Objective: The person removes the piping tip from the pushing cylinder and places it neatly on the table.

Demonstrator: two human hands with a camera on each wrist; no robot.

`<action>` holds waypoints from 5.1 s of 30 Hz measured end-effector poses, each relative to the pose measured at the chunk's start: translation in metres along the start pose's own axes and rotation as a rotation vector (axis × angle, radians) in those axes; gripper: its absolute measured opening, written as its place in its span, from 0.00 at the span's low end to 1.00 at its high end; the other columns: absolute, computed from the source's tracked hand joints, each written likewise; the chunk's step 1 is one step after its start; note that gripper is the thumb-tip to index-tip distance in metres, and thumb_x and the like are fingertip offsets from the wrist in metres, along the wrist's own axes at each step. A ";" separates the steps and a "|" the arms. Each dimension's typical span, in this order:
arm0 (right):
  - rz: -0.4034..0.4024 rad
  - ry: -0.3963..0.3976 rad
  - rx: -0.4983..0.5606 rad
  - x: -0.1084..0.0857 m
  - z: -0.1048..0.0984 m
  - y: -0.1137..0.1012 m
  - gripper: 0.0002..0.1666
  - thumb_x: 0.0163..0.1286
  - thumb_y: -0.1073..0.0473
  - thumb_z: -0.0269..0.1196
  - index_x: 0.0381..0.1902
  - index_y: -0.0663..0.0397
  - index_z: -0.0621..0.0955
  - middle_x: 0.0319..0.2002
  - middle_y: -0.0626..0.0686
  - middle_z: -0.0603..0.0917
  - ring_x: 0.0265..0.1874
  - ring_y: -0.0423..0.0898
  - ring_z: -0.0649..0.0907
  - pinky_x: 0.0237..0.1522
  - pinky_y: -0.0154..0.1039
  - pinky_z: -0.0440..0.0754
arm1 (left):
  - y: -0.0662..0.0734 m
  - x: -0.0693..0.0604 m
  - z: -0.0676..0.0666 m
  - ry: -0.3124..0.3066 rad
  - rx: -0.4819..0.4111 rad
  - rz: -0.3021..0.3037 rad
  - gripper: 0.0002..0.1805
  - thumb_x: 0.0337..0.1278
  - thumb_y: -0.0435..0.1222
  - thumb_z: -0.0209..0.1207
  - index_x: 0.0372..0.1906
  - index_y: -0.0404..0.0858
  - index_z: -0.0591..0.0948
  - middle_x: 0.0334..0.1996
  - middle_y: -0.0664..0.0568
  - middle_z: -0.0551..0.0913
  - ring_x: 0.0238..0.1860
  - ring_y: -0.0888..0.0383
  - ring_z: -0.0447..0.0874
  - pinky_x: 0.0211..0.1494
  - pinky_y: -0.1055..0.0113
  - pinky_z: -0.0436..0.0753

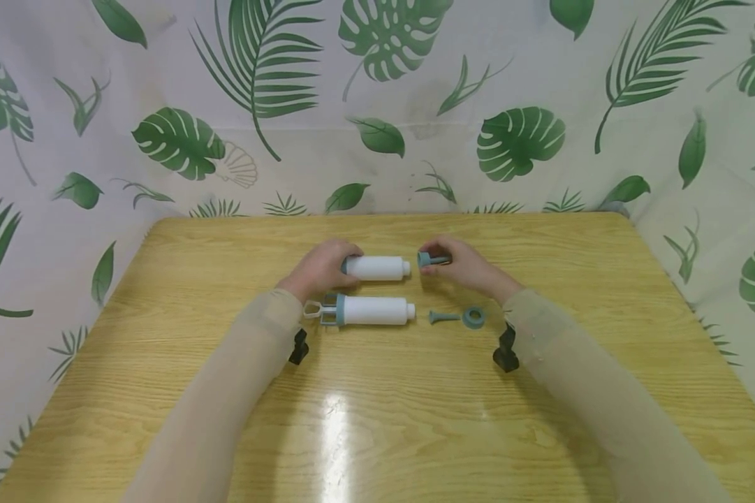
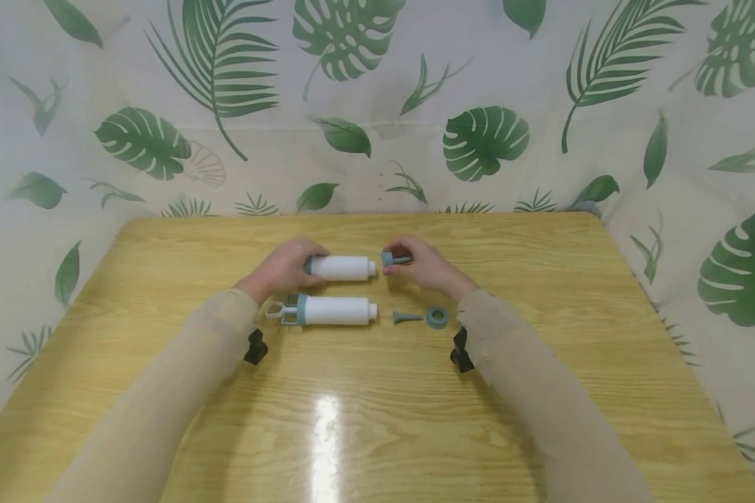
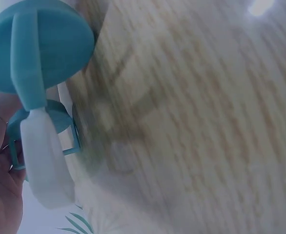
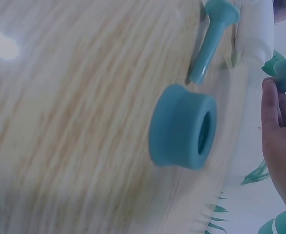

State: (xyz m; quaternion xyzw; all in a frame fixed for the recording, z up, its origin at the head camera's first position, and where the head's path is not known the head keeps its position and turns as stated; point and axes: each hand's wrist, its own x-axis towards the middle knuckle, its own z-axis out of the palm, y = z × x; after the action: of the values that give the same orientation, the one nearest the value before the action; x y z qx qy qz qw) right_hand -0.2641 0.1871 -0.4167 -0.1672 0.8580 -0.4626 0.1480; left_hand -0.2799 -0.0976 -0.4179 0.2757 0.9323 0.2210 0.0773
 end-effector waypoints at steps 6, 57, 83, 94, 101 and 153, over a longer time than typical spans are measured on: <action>-0.007 -0.010 -0.003 0.000 0.002 -0.001 0.26 0.66 0.59 0.64 0.59 0.62 0.72 0.55 0.61 0.76 0.57 0.55 0.74 0.60 0.50 0.71 | -0.001 -0.001 0.001 0.023 -0.010 0.011 0.29 0.48 0.40 0.71 0.57 0.36 0.77 0.53 0.46 0.79 0.54 0.50 0.74 0.59 0.57 0.73; -0.098 -0.097 0.021 -0.009 0.016 -0.028 0.24 0.68 0.60 0.61 0.59 0.64 0.74 0.55 0.61 0.78 0.56 0.55 0.76 0.56 0.49 0.75 | 0.047 -0.010 0.014 0.243 -0.218 0.306 0.28 0.50 0.38 0.70 0.56 0.33 0.77 0.52 0.46 0.79 0.53 0.53 0.75 0.58 0.64 0.74; -0.091 -0.087 0.019 -0.011 0.008 -0.027 0.10 0.69 0.67 0.58 0.47 0.65 0.79 0.42 0.65 0.82 0.40 0.56 0.82 0.45 0.53 0.80 | 0.050 -0.014 0.018 0.389 -0.279 0.344 0.19 0.49 0.33 0.70 0.48 0.33 0.83 0.43 0.47 0.83 0.44 0.55 0.81 0.50 0.63 0.80; -0.099 -0.026 -0.095 -0.013 0.007 -0.035 0.11 0.69 0.58 0.61 0.45 0.58 0.81 0.43 0.55 0.82 0.45 0.51 0.79 0.49 0.47 0.78 | 0.049 -0.012 0.021 0.415 -0.328 0.381 0.19 0.47 0.34 0.71 0.47 0.34 0.84 0.39 0.46 0.81 0.41 0.50 0.80 0.43 0.60 0.81; -0.100 0.009 -0.082 -0.012 0.009 -0.038 0.12 0.68 0.59 0.62 0.47 0.59 0.82 0.44 0.56 0.82 0.47 0.52 0.79 0.51 0.48 0.77 | 0.051 -0.011 0.021 0.397 -0.348 0.361 0.20 0.46 0.33 0.71 0.48 0.33 0.84 0.40 0.46 0.81 0.41 0.53 0.80 0.46 0.56 0.81; -0.030 0.048 -0.240 -0.022 -0.036 -0.007 0.23 0.65 0.57 0.65 0.55 0.61 0.77 0.37 0.55 0.80 0.38 0.50 0.78 0.39 0.40 0.77 | 0.065 0.005 0.009 0.291 -0.288 0.187 0.12 0.54 0.36 0.67 0.43 0.35 0.85 0.40 0.50 0.84 0.41 0.59 0.80 0.47 0.71 0.78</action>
State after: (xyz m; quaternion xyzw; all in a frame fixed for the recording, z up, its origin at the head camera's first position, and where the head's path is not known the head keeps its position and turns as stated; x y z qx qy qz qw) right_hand -0.2577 0.2196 -0.3891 -0.1853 0.9080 -0.3624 0.0996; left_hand -0.2505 -0.0429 -0.3966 0.3123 0.8628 0.3956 -0.0403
